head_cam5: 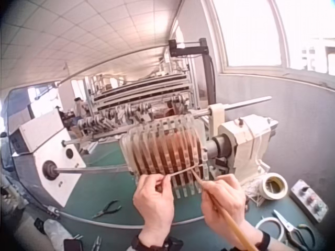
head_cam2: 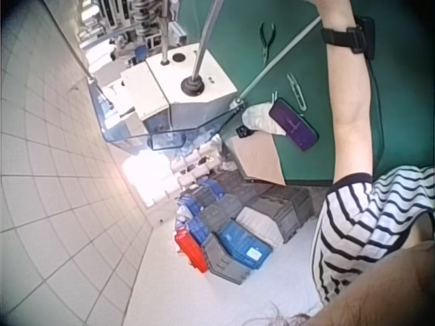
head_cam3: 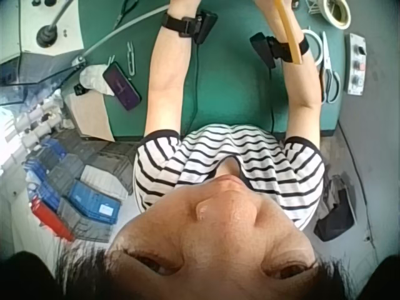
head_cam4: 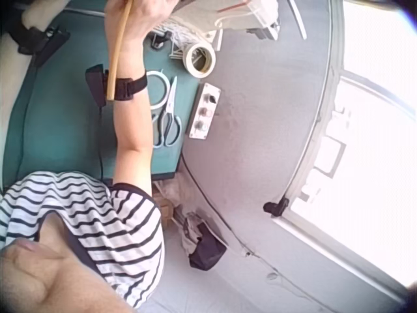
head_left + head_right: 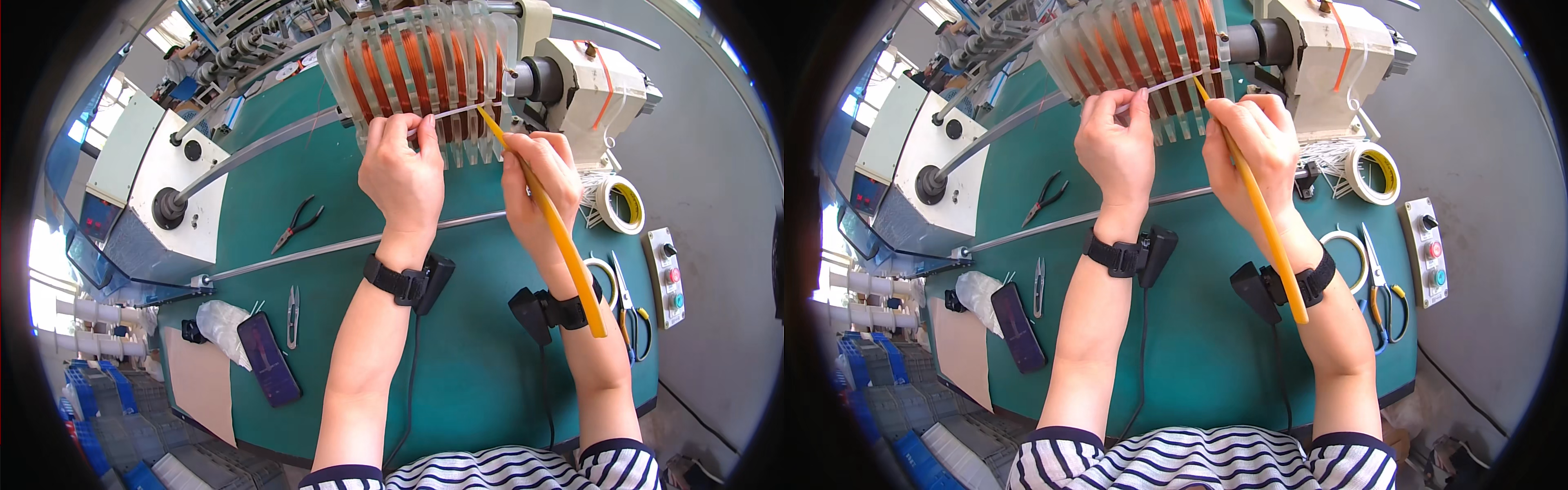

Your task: Winding copper wire onto plastic separators on a metal rod as part of a coil assembly process.

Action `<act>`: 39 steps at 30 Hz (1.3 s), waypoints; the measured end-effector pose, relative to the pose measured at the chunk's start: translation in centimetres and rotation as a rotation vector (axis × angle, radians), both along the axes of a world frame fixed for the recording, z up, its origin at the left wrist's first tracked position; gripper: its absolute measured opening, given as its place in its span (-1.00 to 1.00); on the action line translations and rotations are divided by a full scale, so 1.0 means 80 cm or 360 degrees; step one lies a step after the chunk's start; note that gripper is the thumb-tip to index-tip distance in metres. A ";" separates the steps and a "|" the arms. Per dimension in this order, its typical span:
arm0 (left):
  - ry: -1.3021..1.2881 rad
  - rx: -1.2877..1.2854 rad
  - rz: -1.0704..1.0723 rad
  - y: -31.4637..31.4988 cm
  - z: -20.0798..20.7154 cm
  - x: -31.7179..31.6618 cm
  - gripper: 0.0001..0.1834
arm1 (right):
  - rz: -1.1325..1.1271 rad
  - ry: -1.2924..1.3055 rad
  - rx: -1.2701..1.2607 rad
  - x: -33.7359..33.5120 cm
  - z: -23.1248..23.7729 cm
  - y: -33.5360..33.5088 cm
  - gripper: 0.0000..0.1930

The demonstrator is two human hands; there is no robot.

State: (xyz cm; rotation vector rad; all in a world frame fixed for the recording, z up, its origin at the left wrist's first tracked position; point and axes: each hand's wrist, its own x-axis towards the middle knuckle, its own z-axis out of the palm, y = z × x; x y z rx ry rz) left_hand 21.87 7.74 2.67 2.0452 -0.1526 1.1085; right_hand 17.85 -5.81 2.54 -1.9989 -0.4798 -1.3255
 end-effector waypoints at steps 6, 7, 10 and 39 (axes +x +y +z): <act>-0.0027 -0.0065 -0.0057 0.001 -0.002 0.004 -0.87 | 0.0023 0.0013 0.0000 0.007 0.000 0.008 -0.83; -0.0026 -0.0080 -0.0091 0.000 -0.003 0.004 -0.87 | 0.0055 0.0004 0.0008 0.008 -0.001 0.009 -0.83; -0.0071 -0.0075 -0.0107 0.004 -0.009 0.008 -0.86 | 0.0027 -0.0002 0.0007 0.010 -0.003 0.005 -0.82; -0.0087 -0.0007 -0.0024 0.019 -0.010 0.007 -0.88 | 0.0153 -0.0020 -0.0005 0.012 -0.001 0.042 -0.78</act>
